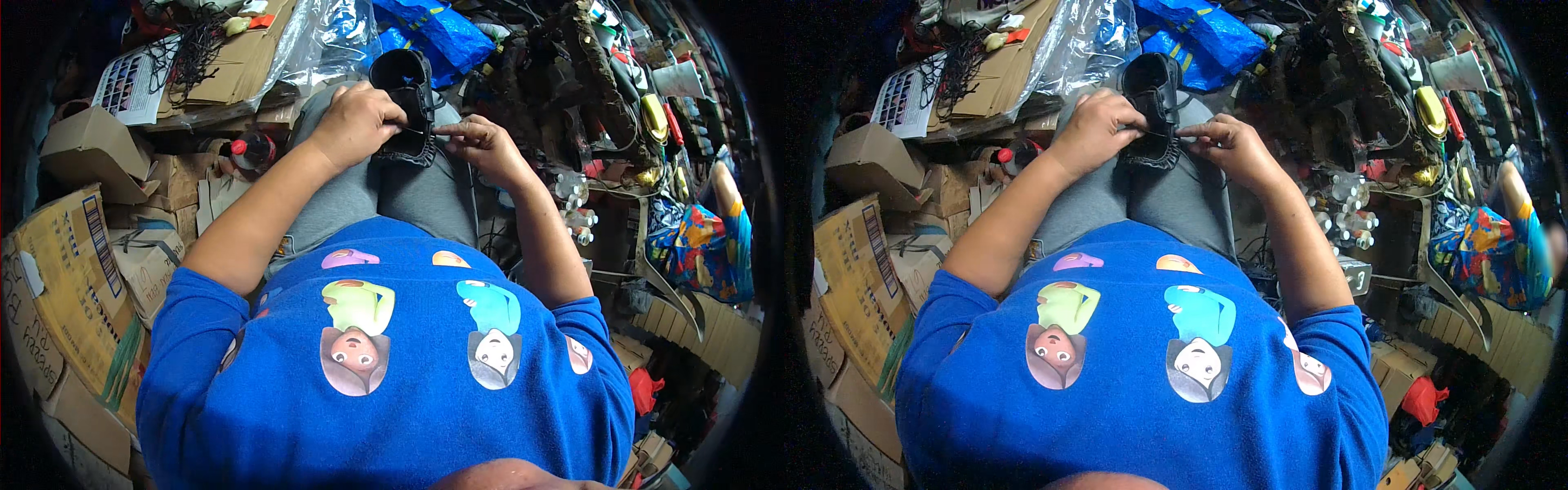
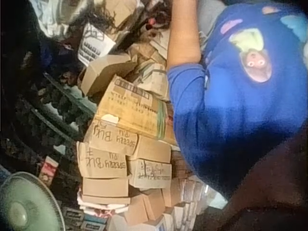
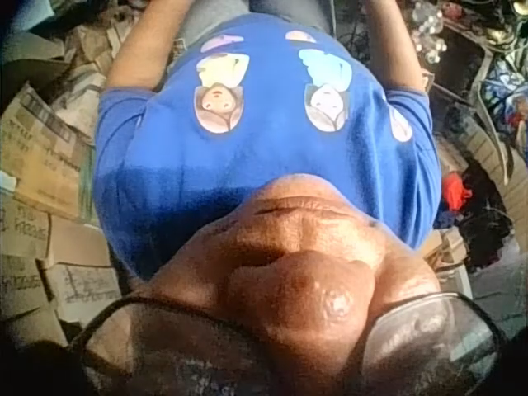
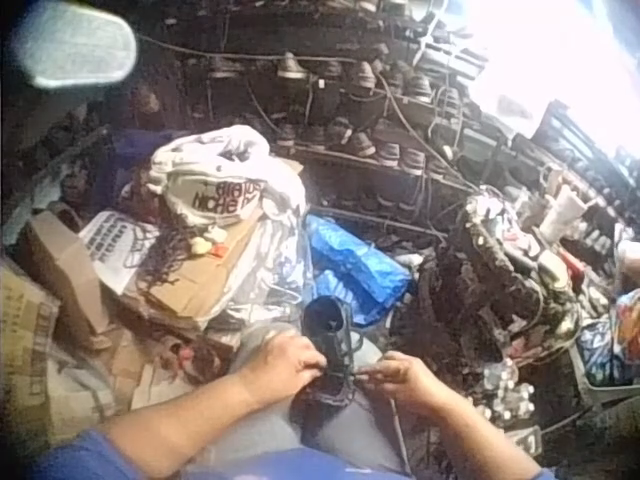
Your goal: Stitching the upper part of a black shoe using a needle and thread.
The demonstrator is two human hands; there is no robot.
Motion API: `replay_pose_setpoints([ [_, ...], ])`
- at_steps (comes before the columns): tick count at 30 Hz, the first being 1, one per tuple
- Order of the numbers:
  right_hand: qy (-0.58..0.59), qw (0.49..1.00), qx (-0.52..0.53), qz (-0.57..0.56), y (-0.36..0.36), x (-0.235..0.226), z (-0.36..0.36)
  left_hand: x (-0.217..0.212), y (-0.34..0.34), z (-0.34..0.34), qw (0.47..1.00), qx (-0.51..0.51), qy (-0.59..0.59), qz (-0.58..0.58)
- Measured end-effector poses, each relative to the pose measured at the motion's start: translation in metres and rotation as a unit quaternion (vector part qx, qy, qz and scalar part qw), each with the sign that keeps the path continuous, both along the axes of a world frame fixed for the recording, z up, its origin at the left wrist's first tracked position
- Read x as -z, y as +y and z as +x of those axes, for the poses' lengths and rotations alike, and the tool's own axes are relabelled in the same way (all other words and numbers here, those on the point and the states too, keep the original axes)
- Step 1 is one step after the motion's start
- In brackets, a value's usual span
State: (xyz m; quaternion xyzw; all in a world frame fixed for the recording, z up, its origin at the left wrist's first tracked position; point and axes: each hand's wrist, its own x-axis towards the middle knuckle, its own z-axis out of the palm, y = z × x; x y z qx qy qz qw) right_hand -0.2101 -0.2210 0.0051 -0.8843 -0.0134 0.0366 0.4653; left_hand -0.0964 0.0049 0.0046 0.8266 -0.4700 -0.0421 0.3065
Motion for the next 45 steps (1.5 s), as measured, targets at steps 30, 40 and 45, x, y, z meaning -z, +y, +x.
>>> replay_pose_setpoints([
  [30, 0.117, 0.993, 0.016, 0.029, 0.007, -0.01, 0.014, -0.003, -0.011, -0.015, 0.997, -0.041, 0.043, 0.044],
  [40, 0.093, 0.988, 0.083, 0.094, -0.01, 0.003, -0.023, -0.013, -0.016, -0.017, 0.984, -0.027, 0.13, 0.116],
  [45, -0.004, 0.996, 0.083, 0.02, -0.023, -0.011, -0.015, 0.001, -0.018, -0.014, 0.993, 0.046, 0.076, 0.082],
])
